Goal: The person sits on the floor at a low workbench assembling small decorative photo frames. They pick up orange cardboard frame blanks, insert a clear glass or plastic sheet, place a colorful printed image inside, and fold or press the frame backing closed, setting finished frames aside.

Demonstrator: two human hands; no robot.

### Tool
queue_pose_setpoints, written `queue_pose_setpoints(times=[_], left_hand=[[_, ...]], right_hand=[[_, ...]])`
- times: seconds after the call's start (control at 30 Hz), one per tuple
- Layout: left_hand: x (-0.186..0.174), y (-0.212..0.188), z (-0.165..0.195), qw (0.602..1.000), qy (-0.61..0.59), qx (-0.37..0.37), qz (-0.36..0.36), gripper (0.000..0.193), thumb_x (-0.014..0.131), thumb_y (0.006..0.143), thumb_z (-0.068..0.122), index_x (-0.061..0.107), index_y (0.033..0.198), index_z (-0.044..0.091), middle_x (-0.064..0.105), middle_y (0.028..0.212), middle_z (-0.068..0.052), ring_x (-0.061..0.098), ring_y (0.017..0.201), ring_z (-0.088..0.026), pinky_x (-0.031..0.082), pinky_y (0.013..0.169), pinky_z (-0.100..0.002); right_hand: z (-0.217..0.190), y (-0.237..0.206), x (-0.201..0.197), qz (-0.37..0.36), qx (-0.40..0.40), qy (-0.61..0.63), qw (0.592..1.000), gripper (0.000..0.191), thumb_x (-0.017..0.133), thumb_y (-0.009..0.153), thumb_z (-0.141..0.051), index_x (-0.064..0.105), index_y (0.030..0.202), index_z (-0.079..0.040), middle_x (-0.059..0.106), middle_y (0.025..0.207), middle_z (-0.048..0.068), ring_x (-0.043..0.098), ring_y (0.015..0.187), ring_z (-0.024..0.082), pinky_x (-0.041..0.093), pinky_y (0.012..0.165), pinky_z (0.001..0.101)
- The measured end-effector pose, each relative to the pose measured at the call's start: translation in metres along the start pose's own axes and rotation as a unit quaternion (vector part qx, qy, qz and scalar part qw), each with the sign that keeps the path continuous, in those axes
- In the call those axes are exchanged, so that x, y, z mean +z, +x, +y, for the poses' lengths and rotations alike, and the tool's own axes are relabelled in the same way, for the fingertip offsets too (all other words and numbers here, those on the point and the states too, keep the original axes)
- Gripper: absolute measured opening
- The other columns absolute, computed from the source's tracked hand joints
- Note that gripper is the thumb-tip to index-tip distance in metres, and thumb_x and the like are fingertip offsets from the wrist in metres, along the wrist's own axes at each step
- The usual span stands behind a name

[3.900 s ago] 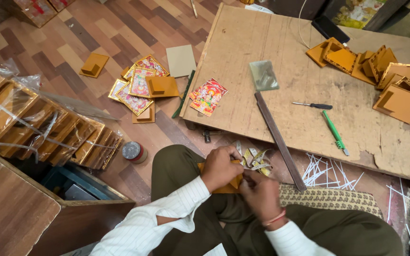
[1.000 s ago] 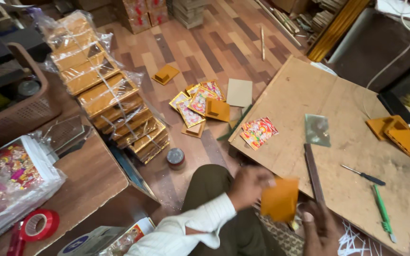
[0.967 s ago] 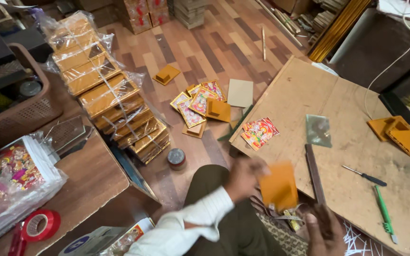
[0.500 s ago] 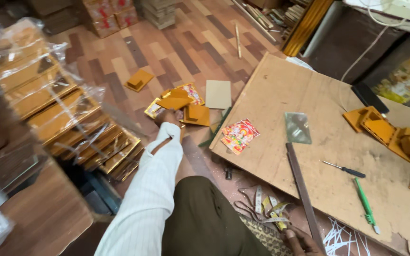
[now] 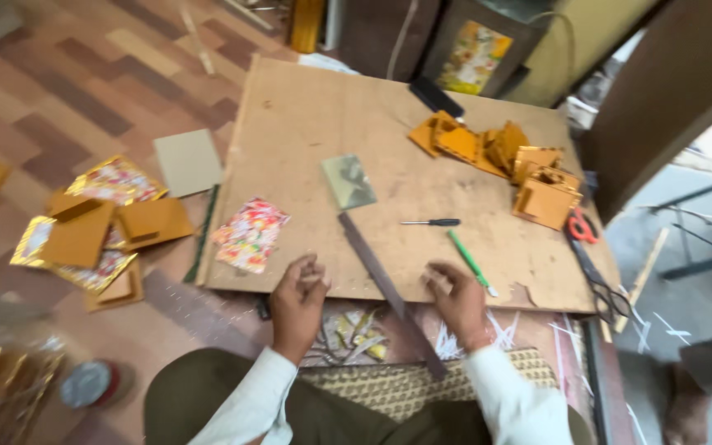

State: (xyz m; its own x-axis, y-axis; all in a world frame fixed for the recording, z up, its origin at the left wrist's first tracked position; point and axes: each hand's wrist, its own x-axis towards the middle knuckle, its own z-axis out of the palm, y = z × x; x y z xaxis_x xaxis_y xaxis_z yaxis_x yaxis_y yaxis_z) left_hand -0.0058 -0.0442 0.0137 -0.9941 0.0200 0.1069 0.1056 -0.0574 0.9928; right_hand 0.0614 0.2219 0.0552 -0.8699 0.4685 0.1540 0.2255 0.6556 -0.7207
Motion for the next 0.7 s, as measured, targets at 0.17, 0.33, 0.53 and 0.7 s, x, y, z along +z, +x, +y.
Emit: queue_pose_setpoints(times=[0.17,0.33,0.53,0.7], left_hand=[[0.004,0.0,-0.009,0.993,0.121,-0.002,-0.003,0.028,0.073,0.087,0.008,0.073,0.114,0.002,0.076,0.081,-0.007,0.07,0.068,-0.013,0.057,0.065,-0.028],[0.008,0.011,-0.018,0.993,0.113,-0.035,0.025,0.026,0.072,0.086,0.009,0.075,0.11,0.002,0.074,0.074,-0.004,0.066,0.063,-0.009,0.054,0.06,-0.026],[0.012,0.017,-0.022,0.993,0.107,-0.037,0.032,0.024,0.074,0.086,0.012,0.077,0.107,0.002,0.073,0.07,-0.003,0.061,0.06,-0.006,0.052,0.055,-0.024],[0.013,0.01,-0.021,0.995,-0.007,-0.092,-0.039,0.034,0.074,0.088,0.012,0.075,0.119,0.0,0.073,0.089,-0.01,0.065,0.075,-0.011,0.054,0.068,-0.026]], right_hand=[[0.035,0.11,-0.076,0.21,0.102,-0.147,0.961,0.045,0.081,0.083,-0.034,0.076,0.119,-0.007,0.078,0.106,0.017,0.074,0.1,0.033,0.055,0.092,0.0412],[0.053,0.173,-0.098,0.25,0.134,-0.205,0.937,0.067,0.091,0.074,-0.045,0.071,0.119,0.0,0.071,0.114,0.026,0.068,0.106,0.041,0.052,0.092,0.0455],[0.051,0.194,-0.084,0.259,0.145,-0.195,0.935,0.056,0.086,0.071,-0.038,0.077,0.114,-0.004,0.075,0.107,0.024,0.072,0.099,0.039,0.056,0.091,0.0445],[0.014,0.128,-0.055,0.215,-0.026,-0.006,0.976,0.04,0.085,0.077,-0.022,0.072,0.11,-0.002,0.076,0.086,0.014,0.071,0.074,0.02,0.056,0.067,0.0332]])
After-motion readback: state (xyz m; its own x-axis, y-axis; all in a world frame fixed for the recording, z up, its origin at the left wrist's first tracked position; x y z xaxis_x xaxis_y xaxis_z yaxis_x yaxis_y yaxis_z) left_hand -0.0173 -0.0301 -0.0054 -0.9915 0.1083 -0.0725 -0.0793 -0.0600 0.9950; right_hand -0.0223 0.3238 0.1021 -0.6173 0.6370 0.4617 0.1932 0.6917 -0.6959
